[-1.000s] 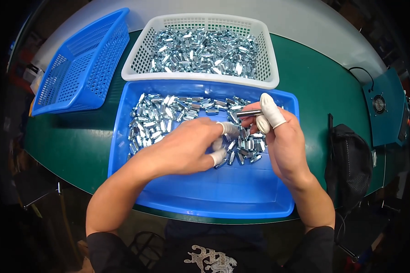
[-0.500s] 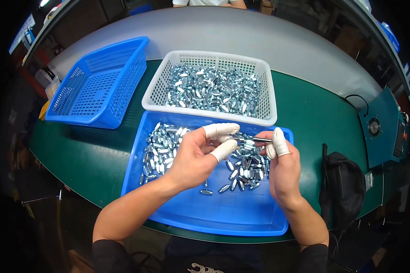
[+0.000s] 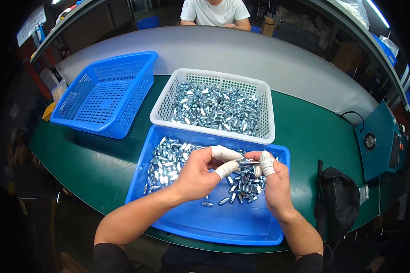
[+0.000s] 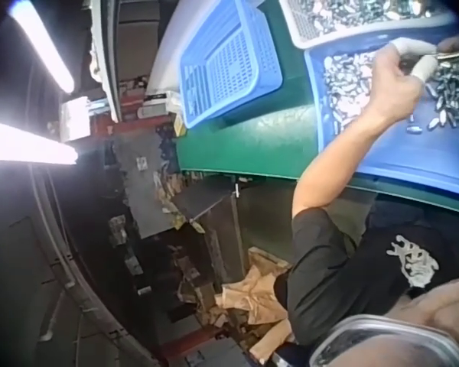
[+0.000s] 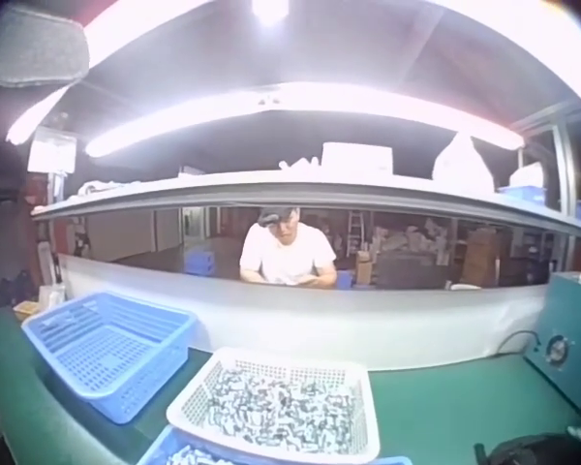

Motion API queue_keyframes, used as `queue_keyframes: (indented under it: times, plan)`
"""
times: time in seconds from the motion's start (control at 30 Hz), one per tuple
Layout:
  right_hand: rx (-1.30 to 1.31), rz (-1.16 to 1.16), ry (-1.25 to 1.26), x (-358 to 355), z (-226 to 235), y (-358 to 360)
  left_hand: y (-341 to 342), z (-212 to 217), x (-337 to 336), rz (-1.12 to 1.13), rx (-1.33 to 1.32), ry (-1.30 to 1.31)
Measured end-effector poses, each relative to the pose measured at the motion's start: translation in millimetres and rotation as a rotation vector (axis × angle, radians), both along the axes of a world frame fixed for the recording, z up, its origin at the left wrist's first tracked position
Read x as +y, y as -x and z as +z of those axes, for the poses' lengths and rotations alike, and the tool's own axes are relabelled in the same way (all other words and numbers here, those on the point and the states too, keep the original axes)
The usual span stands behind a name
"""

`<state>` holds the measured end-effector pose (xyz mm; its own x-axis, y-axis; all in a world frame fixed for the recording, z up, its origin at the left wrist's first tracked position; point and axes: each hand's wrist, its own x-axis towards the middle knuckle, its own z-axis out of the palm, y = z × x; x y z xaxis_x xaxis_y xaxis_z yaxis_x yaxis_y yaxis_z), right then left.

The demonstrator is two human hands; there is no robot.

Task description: Inspecting and sorting small metal hardware pins at a manual workstation.

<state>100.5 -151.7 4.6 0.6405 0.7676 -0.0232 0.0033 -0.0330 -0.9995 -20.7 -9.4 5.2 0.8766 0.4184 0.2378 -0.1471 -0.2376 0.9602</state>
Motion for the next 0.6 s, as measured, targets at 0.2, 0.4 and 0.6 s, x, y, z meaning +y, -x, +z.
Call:
queue_keyframes:
  times: [0.2, 0.4, 0.6]
  plan:
    - [-0.199, -0.006, -0.013, 0, 6, 3, -2, -2, -5, 0.026, -0.073, 0.022]
    - [0.065, 0.028, 0.015, 1, 0, -2, -1, 6, 3, 0.082, -0.175, -0.534]
    - [-0.196, -0.039, -0.007, 0, 1, 2, -3, -3, 5, -0.118, 0.131, 0.187]
